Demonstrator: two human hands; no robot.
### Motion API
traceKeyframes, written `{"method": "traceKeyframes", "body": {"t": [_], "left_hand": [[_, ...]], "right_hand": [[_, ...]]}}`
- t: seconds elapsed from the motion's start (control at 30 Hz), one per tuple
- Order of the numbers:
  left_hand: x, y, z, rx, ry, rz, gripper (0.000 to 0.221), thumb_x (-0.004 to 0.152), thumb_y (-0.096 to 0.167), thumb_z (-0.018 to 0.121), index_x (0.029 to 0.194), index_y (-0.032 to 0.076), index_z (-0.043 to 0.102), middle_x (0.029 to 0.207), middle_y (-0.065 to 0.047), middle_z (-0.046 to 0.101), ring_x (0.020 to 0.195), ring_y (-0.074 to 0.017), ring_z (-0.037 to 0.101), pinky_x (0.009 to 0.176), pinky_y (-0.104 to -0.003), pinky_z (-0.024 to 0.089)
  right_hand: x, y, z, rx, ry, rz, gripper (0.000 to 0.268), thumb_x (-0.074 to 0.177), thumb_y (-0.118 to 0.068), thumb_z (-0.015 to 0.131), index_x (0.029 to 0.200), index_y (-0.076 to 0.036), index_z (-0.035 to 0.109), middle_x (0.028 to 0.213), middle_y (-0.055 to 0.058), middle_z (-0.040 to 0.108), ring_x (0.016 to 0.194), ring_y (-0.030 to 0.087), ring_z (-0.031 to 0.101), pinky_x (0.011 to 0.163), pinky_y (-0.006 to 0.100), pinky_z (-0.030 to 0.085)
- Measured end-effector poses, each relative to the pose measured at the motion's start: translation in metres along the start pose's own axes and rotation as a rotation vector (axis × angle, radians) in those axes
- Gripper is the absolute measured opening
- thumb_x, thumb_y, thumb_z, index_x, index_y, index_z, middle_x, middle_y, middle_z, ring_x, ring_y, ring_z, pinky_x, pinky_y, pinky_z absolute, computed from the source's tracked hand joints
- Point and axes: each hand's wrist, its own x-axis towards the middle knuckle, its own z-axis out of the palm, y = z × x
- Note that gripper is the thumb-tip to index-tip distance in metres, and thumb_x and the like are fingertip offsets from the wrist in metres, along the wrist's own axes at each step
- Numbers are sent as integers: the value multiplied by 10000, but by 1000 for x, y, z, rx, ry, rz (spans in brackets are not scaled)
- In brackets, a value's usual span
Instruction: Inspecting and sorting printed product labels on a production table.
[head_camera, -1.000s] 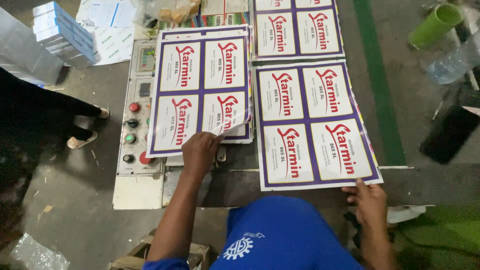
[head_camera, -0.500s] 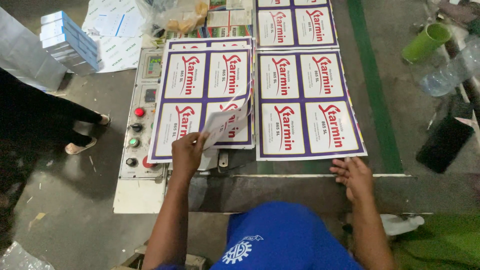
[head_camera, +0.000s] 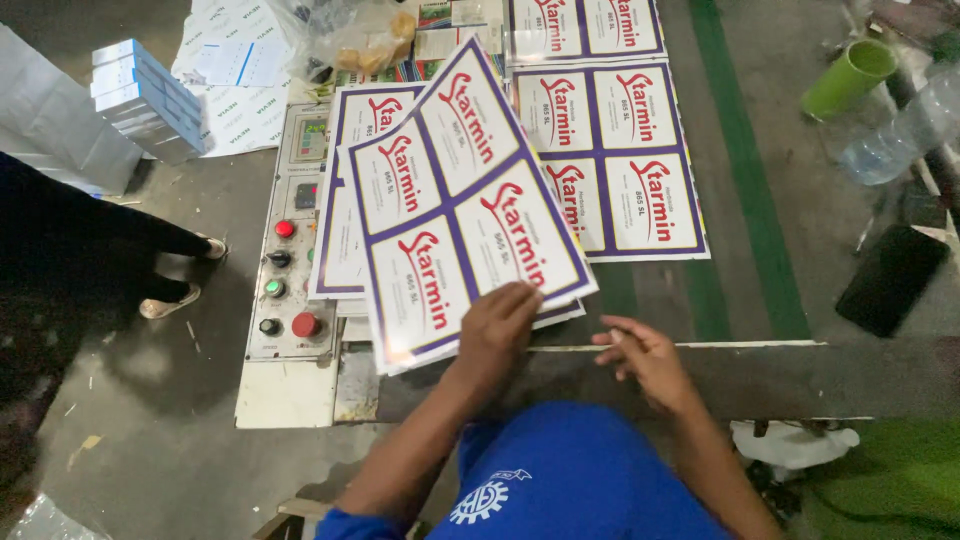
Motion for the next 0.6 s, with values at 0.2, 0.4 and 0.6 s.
{"method": "traceKeyframes", "body": {"t": [0.2, 0.4, 0.6], "left_hand": [[-31, 27, 56, -68, -251, 49, 362, 844, 225, 770, 1122, -3, 721, 1191, -172, 718, 1150, -349, 664, 978, -487, 505], [-48, -16, 54, 40, -269, -80, 330, 951, 264, 720, 1190, 38, 714, 1298, -144, 708, 1256, -334, 643, 1057, -464, 485], [-54, -84, 26, 438, -301, -275, 521, 958, 395, 664, 1265, -25, 663, 1382, -228, 626, 1333, -389, 539, 1111, -530, 392]], "right_hand": [[23, 57, -6, 225, -190, 140, 333, 1061, -267, 580, 1231, 16, 620, 1007, 111, 720, 836, 167, 708, 600, 343, 592], [-5, 30, -30, 153, 104, 39, 222, 994, -194, 609, 1158, -45, 622, 942, 87, 735, 766, 165, 707, 549, 304, 512], [-29, 57, -84, 241, 442, 22, 165, 1020, -153, 635, 1155, -59, 613, 968, 68, 721, 732, 154, 669, 549, 319, 512]]}}
